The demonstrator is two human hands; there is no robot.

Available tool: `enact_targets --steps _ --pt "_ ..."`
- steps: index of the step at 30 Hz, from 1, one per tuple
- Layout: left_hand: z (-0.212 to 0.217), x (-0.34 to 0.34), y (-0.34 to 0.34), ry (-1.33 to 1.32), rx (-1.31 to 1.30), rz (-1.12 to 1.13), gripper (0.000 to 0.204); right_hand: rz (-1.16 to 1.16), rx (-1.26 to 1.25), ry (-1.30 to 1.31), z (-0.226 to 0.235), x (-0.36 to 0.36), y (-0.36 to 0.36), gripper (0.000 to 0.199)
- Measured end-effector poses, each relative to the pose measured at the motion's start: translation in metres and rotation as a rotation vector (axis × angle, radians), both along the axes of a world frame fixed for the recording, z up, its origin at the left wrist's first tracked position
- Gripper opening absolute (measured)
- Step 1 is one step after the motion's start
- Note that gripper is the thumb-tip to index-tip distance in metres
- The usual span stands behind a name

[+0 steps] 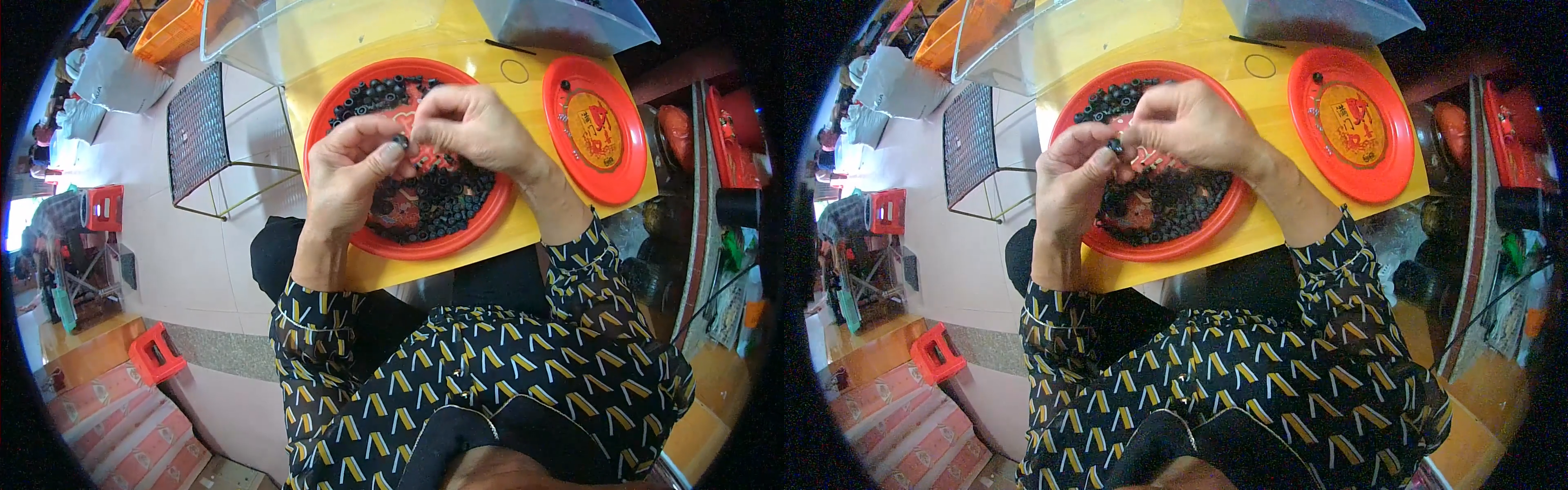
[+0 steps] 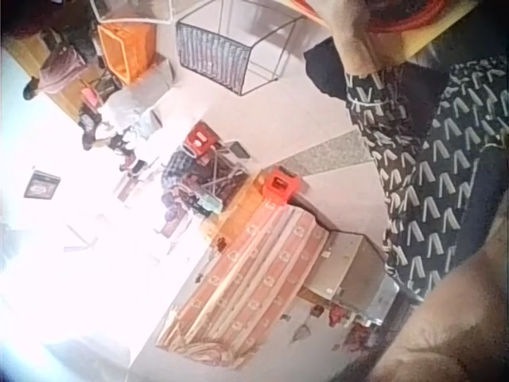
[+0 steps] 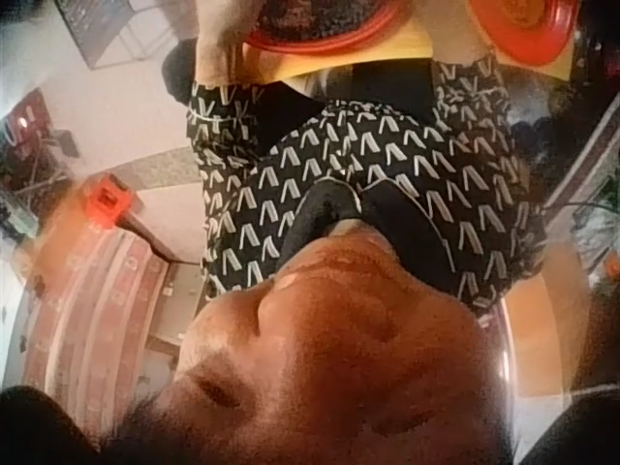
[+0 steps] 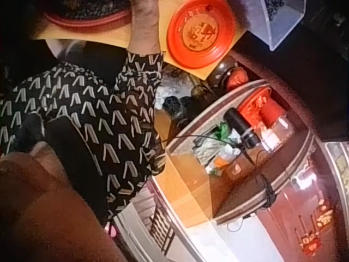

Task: The person assembles small components by hand, taking pieces from a plate, fitting them together, and sorting them.

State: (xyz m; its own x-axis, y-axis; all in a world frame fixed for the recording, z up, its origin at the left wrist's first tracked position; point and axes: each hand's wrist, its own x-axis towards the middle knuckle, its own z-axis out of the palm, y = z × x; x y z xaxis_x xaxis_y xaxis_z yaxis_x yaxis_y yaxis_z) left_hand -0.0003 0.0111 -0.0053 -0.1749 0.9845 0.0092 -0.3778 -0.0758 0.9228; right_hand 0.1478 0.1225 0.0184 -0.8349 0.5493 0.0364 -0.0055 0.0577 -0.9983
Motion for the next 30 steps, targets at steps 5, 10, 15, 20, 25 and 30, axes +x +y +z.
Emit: enact_targets --steps 5,10,15,20,25,30 --pt "-0.002 -0.011 0.002 -0.343 0.006 0.056 0.019 -0.198 0.010 0.006 0.004 0.011 0.019 0.010" --pt "-0.003 -0.019 0.000 -0.414 -0.044 0.090 0.022 -0.181 0.882 -0.169 -0.018 0.004 0.018 0.010" --pt "0.002 -0.017 0.001 -0.369 -0.070 0.083 0.023 -0.156 1.094 -0.305 -0.025 0.003 0.011 0.016" --pt "0.000 -0.014 0.002 -0.351 -0.058 0.062 0.020 -0.109 1.141 -0.356 -0.036 -0.001 0.008 0.013" --pt "0.001 -0.012 0.003 -0.356 -0.015 0.035 0.018 -0.093 1.138 -0.351 -0.030 -0.002 0.006 0.010" --pt "-0.001 -0.013 0.002 -0.354 -0.012 0.025 0.016 -0.064 1.206 -0.407 -0.036 -0.003 0.005 0.014"
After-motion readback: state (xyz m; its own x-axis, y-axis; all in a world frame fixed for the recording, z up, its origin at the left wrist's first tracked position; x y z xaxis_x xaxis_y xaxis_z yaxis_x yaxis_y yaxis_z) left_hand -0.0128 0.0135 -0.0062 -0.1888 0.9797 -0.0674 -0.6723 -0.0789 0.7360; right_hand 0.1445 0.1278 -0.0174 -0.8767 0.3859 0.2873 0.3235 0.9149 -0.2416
